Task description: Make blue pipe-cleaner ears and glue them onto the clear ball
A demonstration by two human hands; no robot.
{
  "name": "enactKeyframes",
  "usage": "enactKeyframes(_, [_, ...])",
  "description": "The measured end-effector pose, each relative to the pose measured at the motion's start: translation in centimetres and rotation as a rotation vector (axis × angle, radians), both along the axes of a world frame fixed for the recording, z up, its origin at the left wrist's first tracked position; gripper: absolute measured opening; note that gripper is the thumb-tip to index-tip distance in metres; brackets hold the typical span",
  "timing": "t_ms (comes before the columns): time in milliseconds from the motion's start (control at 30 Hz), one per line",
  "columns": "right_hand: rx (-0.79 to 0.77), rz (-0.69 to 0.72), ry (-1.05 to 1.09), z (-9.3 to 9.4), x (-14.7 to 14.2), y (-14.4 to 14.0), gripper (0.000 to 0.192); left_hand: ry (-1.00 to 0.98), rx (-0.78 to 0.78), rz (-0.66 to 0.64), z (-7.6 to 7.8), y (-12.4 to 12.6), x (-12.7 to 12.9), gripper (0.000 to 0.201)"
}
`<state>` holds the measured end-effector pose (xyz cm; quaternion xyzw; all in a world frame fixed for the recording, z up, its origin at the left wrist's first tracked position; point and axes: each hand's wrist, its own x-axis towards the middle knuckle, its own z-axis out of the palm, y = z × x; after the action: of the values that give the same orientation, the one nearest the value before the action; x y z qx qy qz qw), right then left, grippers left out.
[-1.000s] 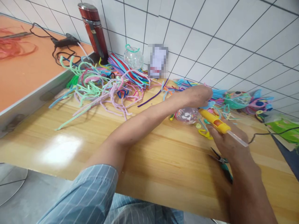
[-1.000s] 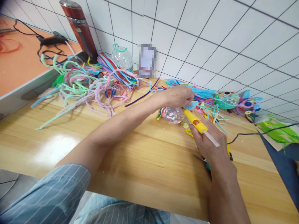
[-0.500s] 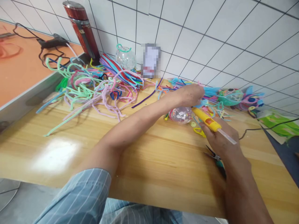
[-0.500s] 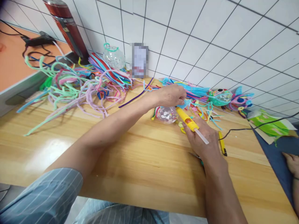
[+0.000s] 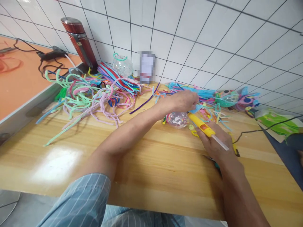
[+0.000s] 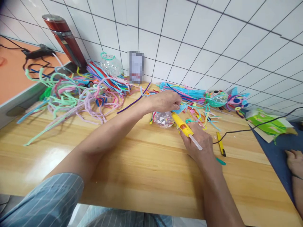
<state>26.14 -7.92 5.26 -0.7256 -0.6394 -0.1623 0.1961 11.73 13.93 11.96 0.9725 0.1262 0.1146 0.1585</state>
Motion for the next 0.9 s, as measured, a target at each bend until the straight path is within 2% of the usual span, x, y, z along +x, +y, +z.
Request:
enactKeyframes(200, [0.002, 0.034, 0.043, 0.4, -0.3, -0.1, 0.025, -0.051, -0.047, -0.028, -0.4, 0.9, -0.1, 0.024])
enactKeyframes(400, [0.057, 0.030, 0.080, 0.4, 0.0, -0.3, 0.029, -0.061, -0.147, 0.053, -0.2, 0.9, -0.5, 0.018])
enactKeyframes(667, [0.037, 0.050, 0.178, 1.4, 1.4, -0.6, 0.036, -0.065, -0.305, 0.059, -0.6, 1.2, -2.8, 0.018])
enactKeyframes(800, [-0.018, 0.050, 0.198, 0.9, 1.3, -0.7, 0.037, -0.097, -0.323, 0.023, -1.1, 0.9, -3.6, 0.022])
enactKeyframes(900, [-0.025, 0.051, 0.200, 0.3, 1.2, -0.5, 0.036, -0.100, -0.325, 0.048, -1.3, 0.5, -3.6, 0.022])
